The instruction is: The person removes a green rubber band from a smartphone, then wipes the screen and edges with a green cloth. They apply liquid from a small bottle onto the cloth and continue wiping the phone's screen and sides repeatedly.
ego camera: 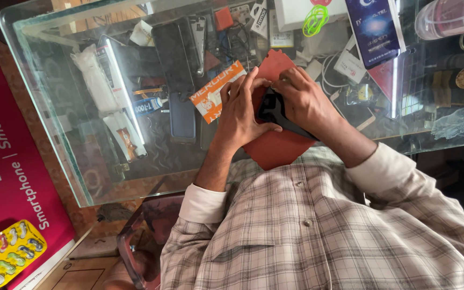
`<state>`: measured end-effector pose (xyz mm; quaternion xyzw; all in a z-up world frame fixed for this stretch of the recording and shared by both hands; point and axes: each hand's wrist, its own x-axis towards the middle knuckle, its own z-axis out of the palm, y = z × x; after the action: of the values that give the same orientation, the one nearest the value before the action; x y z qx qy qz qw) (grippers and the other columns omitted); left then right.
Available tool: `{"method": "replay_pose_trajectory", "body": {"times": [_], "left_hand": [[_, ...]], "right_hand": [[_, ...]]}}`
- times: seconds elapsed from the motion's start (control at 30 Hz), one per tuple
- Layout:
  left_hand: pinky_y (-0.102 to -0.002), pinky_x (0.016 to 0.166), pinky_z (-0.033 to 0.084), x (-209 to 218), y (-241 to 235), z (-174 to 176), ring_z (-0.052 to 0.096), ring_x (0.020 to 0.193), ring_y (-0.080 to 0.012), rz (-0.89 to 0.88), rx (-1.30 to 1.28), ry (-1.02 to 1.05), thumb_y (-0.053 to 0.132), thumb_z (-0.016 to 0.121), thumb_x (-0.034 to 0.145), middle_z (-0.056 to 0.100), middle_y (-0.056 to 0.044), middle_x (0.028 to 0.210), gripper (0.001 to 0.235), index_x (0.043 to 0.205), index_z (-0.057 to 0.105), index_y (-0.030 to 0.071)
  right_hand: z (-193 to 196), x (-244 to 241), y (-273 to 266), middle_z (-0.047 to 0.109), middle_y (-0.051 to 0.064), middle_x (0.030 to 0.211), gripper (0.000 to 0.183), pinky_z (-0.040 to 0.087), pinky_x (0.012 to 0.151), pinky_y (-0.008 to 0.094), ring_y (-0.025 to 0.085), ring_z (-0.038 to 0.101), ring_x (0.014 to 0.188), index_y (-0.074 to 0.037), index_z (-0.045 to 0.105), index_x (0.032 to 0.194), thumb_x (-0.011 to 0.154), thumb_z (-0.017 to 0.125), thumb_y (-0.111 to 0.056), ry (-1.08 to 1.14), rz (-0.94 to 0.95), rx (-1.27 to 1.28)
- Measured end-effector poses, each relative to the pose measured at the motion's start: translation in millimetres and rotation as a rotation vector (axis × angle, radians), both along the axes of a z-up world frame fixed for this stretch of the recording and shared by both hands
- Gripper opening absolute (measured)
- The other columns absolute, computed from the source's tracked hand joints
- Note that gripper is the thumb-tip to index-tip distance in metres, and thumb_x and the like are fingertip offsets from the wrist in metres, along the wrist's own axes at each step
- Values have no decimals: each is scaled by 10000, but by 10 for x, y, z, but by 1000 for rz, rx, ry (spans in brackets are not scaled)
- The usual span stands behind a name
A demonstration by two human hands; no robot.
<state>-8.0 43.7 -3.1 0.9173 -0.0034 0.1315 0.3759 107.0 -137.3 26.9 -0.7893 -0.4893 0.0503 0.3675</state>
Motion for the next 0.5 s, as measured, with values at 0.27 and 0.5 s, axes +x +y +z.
{"method": "replay_pose_trajectory", "body": {"times": [0.27,0.5], "left_hand": [[-488,1233,271,0,10,-19,498,1381,-256,-10,-17,26,772,787,612,620,-16,1404,1376,1615,183,48],[-482,1244,284,25,21,-11,487,1410,-262,-25,-11,20,788,765,604,586,-23,1444,1367,1613,207,53]], "right_hand": [[57,11,37,590,175,1039,272,526,903,450,384,599,999,33,664,1069,800,663,71,10,-13,-77],[34,30,6,610,168,1068,360,543,894,425,361,617,996,44,677,1100,740,673,56,-72,14,-63]]}}
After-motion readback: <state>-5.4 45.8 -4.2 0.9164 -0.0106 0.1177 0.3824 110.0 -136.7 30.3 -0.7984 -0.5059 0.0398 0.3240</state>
